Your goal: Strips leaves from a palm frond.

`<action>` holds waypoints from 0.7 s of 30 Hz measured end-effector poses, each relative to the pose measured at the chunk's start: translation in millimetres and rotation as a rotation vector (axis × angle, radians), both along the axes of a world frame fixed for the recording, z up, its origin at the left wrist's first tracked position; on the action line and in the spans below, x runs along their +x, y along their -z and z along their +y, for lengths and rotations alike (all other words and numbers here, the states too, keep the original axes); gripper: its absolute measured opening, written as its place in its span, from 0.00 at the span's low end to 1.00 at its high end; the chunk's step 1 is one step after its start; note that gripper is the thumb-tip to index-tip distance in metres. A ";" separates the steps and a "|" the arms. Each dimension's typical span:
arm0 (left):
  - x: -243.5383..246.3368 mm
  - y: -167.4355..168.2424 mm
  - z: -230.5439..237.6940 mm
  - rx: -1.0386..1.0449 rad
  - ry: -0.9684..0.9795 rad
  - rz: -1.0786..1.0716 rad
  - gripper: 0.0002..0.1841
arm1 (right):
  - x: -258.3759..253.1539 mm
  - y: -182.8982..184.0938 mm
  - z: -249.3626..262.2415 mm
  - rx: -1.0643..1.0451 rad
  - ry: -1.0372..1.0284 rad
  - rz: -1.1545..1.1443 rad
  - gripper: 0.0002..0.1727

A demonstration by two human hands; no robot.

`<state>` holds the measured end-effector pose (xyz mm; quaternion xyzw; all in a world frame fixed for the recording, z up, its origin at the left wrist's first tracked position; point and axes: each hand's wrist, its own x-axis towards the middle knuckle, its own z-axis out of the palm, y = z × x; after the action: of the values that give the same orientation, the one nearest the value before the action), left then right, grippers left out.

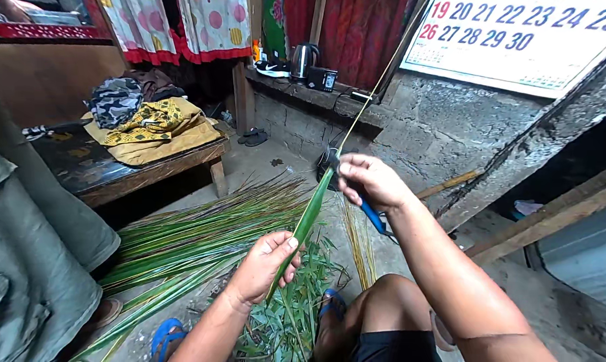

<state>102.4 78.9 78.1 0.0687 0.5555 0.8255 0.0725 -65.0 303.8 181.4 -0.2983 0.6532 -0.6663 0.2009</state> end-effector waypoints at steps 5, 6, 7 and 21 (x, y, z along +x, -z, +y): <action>0.3 -2.0 -6.7 0.097 0.112 -0.019 0.13 | 24.7 45.1 2.3 -0.040 -0.509 -0.076 0.11; 0.3 -0.5 -6.4 0.096 0.134 -0.017 0.13 | 24.5 47.4 2.2 -0.067 -0.512 -0.067 0.11; 0.5 1.1 -5.9 0.101 0.147 -0.020 0.13 | 22.6 46.5 2.8 -0.074 -0.477 -0.052 0.11; 0.0 -0.3 -0.4 -0.012 0.011 0.016 0.12 | 2.2 9.5 11.5 0.022 -0.169 0.092 0.11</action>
<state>102.4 78.5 78.4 0.0780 0.5605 0.8213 0.0728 -62.8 315.2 171.9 -0.3803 0.6417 -0.6252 0.2296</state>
